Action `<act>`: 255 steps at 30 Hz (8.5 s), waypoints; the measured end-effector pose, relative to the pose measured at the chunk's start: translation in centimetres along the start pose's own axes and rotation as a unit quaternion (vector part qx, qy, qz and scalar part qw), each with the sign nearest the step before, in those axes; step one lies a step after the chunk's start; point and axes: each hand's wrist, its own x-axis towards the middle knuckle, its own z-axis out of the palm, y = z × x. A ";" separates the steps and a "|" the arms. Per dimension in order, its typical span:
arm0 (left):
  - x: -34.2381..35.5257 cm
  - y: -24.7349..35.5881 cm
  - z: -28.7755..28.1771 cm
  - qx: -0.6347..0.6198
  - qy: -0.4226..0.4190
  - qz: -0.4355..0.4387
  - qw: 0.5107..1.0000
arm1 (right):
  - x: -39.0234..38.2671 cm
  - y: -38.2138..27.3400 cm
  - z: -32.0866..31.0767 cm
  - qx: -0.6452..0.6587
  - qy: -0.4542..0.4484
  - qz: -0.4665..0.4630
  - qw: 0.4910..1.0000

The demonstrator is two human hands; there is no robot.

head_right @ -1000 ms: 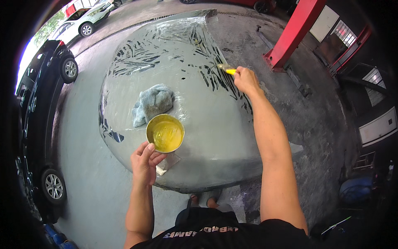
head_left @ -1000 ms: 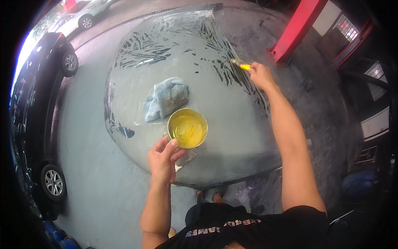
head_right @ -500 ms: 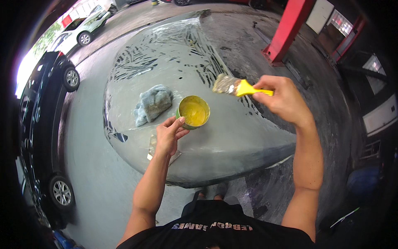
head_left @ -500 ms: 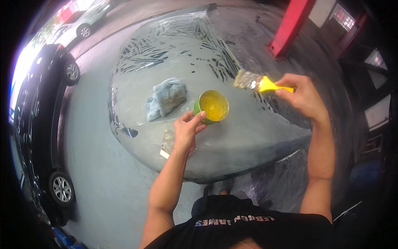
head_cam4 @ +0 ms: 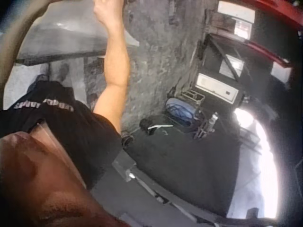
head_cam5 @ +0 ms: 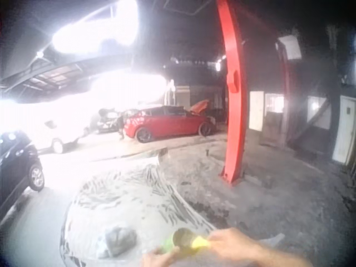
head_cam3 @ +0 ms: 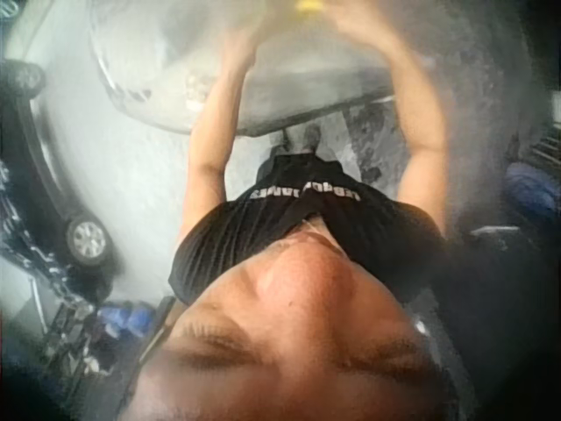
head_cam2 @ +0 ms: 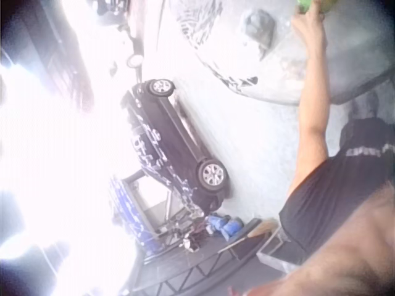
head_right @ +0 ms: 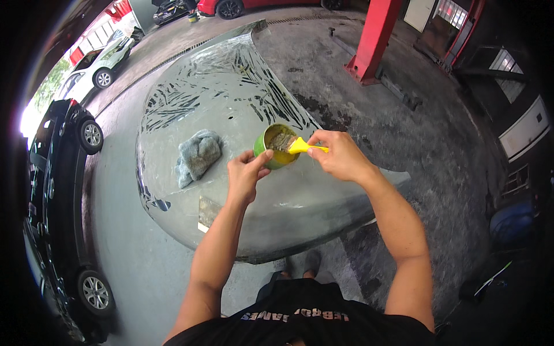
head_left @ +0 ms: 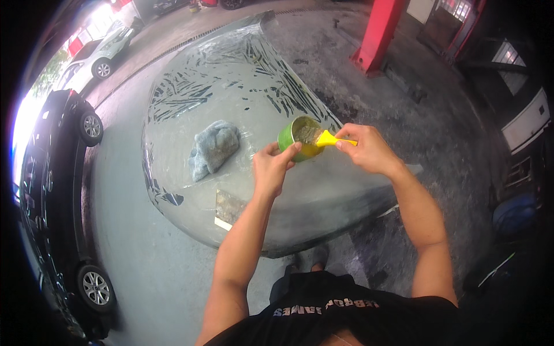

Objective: The person applies yellow paint to a car hood using a yellow-handled brush and a small yellow container. The person repeatedly dips the brush into the container and spreads the paint across the hood surface.

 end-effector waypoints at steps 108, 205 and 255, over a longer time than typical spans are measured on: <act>-16.2 3.1 -11.6 -0.168 0.124 0.045 0.977 | 4.4 6.9 -3.5 -0.474 0.052 -0.140 0.868; -23.2 2.1 -4.4 -0.110 0.264 0.072 0.955 | 10.1 14.5 -8.3 -0.510 0.047 -0.198 0.836; -24.2 2.1 -9.6 -0.131 0.206 0.068 0.967 | 5.0 11.1 -3.3 -0.439 0.013 -0.080 0.895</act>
